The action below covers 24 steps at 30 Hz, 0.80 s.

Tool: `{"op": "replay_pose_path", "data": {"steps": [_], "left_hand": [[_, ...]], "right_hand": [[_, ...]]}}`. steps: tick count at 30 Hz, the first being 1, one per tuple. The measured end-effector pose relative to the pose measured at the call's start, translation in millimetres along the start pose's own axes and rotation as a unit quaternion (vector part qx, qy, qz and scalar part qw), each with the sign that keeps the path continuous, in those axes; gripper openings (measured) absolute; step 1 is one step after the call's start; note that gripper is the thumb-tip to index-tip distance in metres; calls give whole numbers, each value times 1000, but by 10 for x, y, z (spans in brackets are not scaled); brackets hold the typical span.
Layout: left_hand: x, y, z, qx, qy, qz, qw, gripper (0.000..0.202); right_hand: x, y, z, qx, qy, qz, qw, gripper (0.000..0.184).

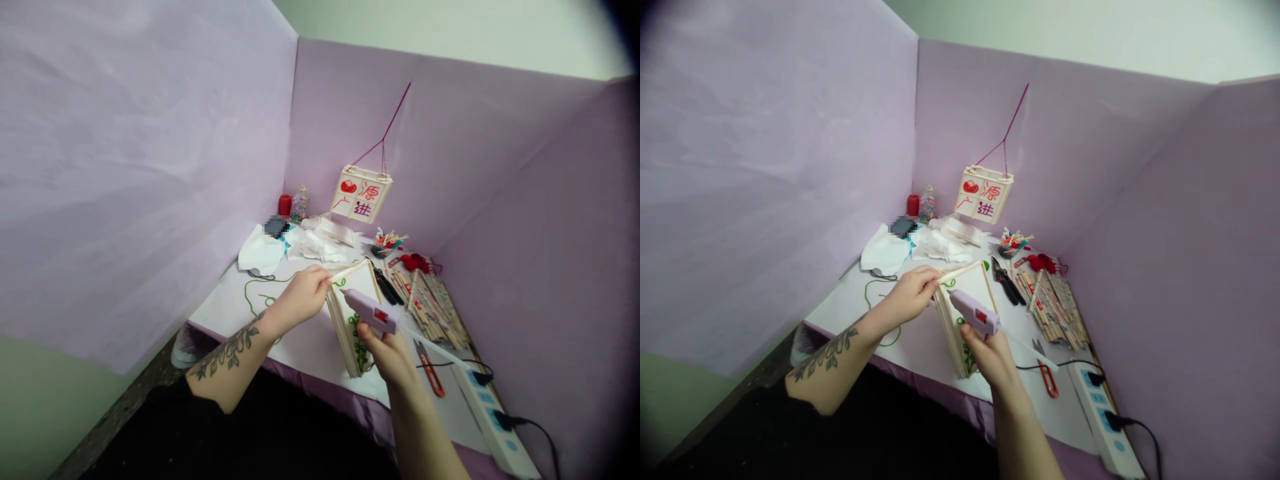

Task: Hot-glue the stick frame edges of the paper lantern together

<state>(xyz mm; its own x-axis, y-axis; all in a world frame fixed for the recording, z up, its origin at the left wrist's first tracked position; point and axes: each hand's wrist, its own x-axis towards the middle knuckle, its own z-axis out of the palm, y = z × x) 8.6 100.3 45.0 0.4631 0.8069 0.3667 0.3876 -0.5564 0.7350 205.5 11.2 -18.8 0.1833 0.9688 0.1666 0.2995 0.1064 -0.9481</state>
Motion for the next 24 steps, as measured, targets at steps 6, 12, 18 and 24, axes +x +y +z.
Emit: {"op": "replay_pose_path", "data": {"steps": [6,12,18,24], "left_hand": [[-4,-16,13,5,7,13,1000,23],[-1,2,12,9,7,15,1000,23],[11,40,24,12,2,12,1000,24],[13,48,37,16,2,20,1000,23]], "right_hand": [[8,125,-28,22,1,14,1000,43],[-26,83,-15,13,37,34,999,39],[-45,7,-3,28,25,7,999,36],[-38,29,-51,19,23,-17,999,35]]}}
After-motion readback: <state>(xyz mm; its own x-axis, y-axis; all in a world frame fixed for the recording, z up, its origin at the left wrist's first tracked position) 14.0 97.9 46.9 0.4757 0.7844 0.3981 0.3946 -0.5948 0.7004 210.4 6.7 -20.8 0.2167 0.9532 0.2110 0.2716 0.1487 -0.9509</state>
